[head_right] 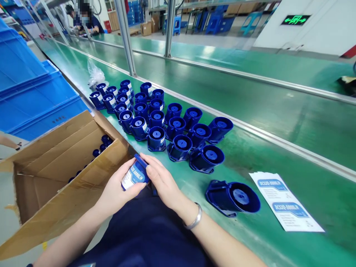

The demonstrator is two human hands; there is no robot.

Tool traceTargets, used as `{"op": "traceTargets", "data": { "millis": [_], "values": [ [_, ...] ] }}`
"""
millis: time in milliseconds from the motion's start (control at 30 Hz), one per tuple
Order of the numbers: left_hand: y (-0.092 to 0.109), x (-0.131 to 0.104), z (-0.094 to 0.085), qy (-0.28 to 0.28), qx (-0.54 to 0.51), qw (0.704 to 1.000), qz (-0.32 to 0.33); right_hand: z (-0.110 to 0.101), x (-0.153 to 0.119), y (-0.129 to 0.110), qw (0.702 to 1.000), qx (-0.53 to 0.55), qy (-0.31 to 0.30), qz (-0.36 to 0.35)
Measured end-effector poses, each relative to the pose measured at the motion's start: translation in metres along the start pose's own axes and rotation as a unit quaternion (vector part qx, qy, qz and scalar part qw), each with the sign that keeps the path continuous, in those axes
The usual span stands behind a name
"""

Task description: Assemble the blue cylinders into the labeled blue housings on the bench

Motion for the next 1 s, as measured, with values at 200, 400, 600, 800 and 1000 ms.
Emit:
{"op": "traceTargets", "data": {
  "millis": [200, 400, 600, 800, 1000],
  "values": [
    [-0.009, 0.004, 0.004, -0.014, -0.066, 0.997, -0.026, -0.001, -0.001, 0.000, 1.000, -0.006, 0.005, 0.001],
    [-0.025, 0.013, 0.011, -0.022, -0.206, 0.973, -0.101, 0.000, -0.002, 0.000, 0.998, -0.044, 0.033, 0.017],
    [-0.011, 0.013, 0.011, -0.038, 0.053, 0.997, -0.034, -0.002, -0.002, 0.011, 0.999, -0.028, 0.036, 0.030],
    [-0.008, 0.009, 0.004, -0.037, 0.061, 0.997, -0.028, -0.001, -0.003, 0.016, 0.998, 0.038, -0.006, 0.042],
    [-0.015, 0.002, 0.003, -0.029, -0.070, 0.996, -0.052, 0.002, -0.004, 0.026, 0.986, 0.141, -0.034, 0.081]
  ]
}}
Point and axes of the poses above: each hand's wrist, its own x-axis towards the middle knuckle, its own z-axis out of the palm, y = z × x, the point moved 9 cm from there along x, towards the middle knuckle, and after that the axes turned 12 degrees about z, right-handed, at the moved point
